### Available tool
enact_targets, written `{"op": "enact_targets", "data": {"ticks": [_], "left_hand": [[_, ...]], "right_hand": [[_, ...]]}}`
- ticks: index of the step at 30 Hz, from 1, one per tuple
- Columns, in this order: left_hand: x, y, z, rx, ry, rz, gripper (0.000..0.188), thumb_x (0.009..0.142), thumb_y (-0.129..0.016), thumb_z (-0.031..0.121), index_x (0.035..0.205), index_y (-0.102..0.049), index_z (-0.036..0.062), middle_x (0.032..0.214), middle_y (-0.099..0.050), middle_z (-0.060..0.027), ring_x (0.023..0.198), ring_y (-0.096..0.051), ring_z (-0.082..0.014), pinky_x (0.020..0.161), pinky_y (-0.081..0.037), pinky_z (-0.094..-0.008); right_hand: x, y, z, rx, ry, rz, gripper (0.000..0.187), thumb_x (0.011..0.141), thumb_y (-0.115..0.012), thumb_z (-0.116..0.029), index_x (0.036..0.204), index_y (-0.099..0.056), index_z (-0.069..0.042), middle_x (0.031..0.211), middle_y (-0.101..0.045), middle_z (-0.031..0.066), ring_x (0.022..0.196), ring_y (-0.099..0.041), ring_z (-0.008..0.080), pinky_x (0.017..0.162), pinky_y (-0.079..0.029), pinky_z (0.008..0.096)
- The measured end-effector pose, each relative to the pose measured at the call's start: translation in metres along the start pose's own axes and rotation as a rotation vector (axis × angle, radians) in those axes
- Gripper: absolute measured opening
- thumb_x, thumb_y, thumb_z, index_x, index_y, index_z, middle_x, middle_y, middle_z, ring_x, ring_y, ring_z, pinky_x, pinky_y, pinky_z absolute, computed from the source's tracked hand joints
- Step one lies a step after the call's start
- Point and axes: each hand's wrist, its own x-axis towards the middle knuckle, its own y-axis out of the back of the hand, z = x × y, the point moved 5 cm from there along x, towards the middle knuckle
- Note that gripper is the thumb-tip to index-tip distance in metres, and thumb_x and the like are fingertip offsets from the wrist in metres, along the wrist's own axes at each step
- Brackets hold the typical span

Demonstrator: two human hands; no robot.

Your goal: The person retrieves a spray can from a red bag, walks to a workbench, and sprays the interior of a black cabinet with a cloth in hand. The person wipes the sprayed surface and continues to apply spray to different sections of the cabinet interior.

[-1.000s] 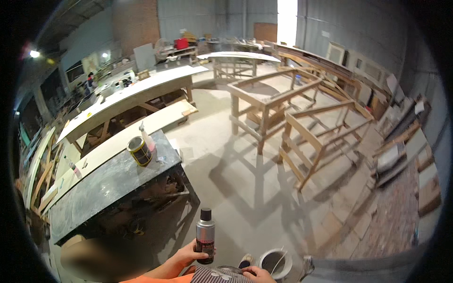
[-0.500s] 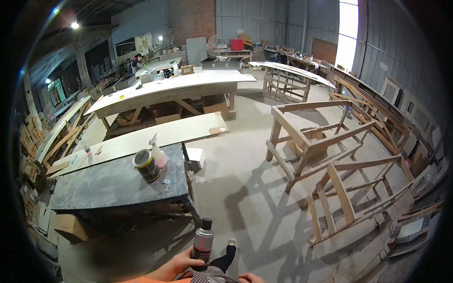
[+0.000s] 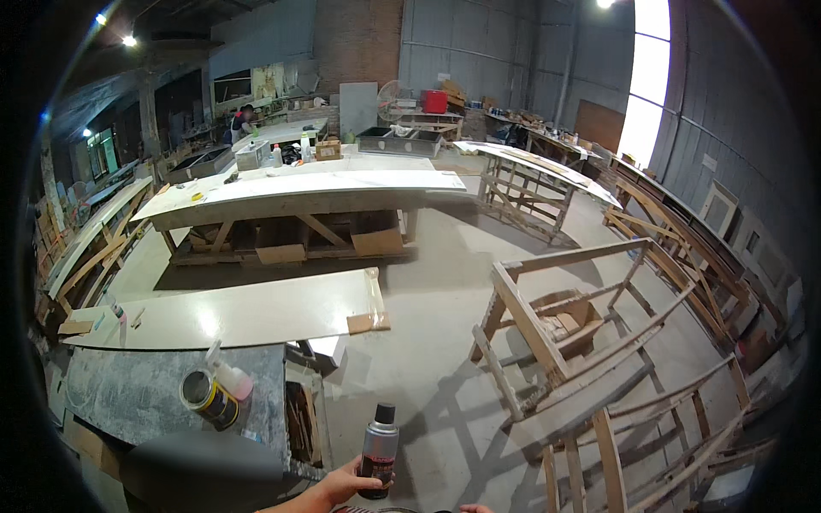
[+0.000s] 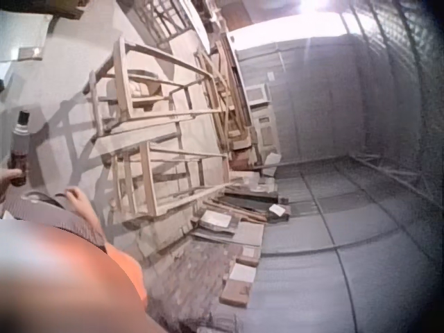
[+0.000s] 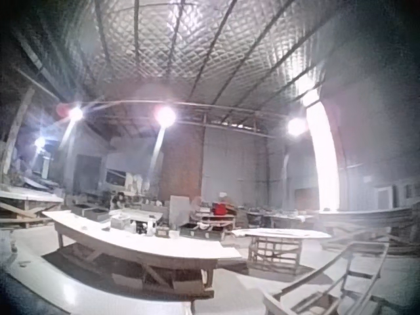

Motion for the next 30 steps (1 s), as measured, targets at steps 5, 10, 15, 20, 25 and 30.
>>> {"op": "enact_targets", "data": {"ticks": [5,10,15,20,25,30], "left_hand": [[0.087,-0.004,0.050,-0.076,-0.053,0.013,0.074,0.081,-0.081,0.006,0.142,-0.040,0.0022,0.121,-0.064,-0.0139,0.115,-0.063,-0.0245,0.105,-0.047,-0.0406],[0.192,-0.011,0.107,-0.141,-0.095,0.133,0.075,0.079,-0.083,0.008,0.143,-0.044,0.0069,0.122,-0.062,-0.0079,0.115,-0.058,-0.0204,0.103,-0.044,-0.0379],[0.292,-0.022,0.185,-0.110,-0.155,0.248,0.076,0.077,-0.084,0.005,0.142,-0.045,0.0047,0.121,-0.063,-0.0096,0.111,-0.062,-0.0208,0.098,-0.049,-0.0367],[0.354,0.008,0.222,0.003,-0.210,0.304,0.073,0.079,-0.084,0.007,0.140,-0.045,0.0032,0.128,-0.062,-0.0137,0.119,-0.060,-0.0231,0.104,-0.048,-0.0404],[0.416,0.036,0.264,-0.146,-0.359,0.400,0.052,0.080,-0.079,0.010,0.127,-0.059,0.0023,0.107,-0.069,-0.0106,0.095,-0.069,-0.0249,0.082,-0.057,-0.0398],[0.528,0.078,0.347,-0.353,-0.399,0.319,0.046,0.080,-0.077,0.000,0.123,-0.062,0.0035,0.103,-0.070,-0.0096,0.090,-0.069,-0.0227,0.079,-0.058,-0.0380]], "right_hand": [[0.114,0.058,-0.003,0.049,-0.004,-0.072,0.025,0.098,-0.064,-0.013,0.118,-0.066,0.001,0.105,-0.070,0.0072,0.099,-0.065,0.0150,0.086,-0.052,0.0294],[0.282,0.135,-0.028,-0.040,0.024,-0.005,0.024,0.098,-0.063,-0.014,0.118,-0.068,-0.002,0.099,-0.069,0.0042,0.090,-0.062,0.0135,0.080,-0.051,0.0281],[0.444,0.158,-0.117,-0.226,0.172,-0.245,0.028,0.098,-0.064,-0.019,0.119,-0.066,-0.001,0.099,-0.071,0.0077,0.091,-0.064,0.0146,0.078,-0.052,0.0298],[0.549,0.148,-0.191,-0.284,0.209,-0.452,0.028,0.096,-0.067,-0.020,0.118,-0.067,-0.001,0.103,-0.073,0.0106,0.095,-0.066,0.0171,0.083,-0.053,0.0319],[0.627,0.141,-0.214,-0.245,0.200,-0.522,0.029,0.097,-0.066,-0.019,0.118,-0.066,0.000,0.107,-0.072,0.0138,0.099,-0.067,0.0210,0.087,-0.053,0.0343],[0.722,0.165,-0.221,-0.343,0.231,-0.448,0.030,0.097,-0.066,-0.023,0.118,-0.066,-0.001,0.105,-0.072,0.0133,0.097,-0.067,0.0207,0.084,-0.053,0.0336]]}}
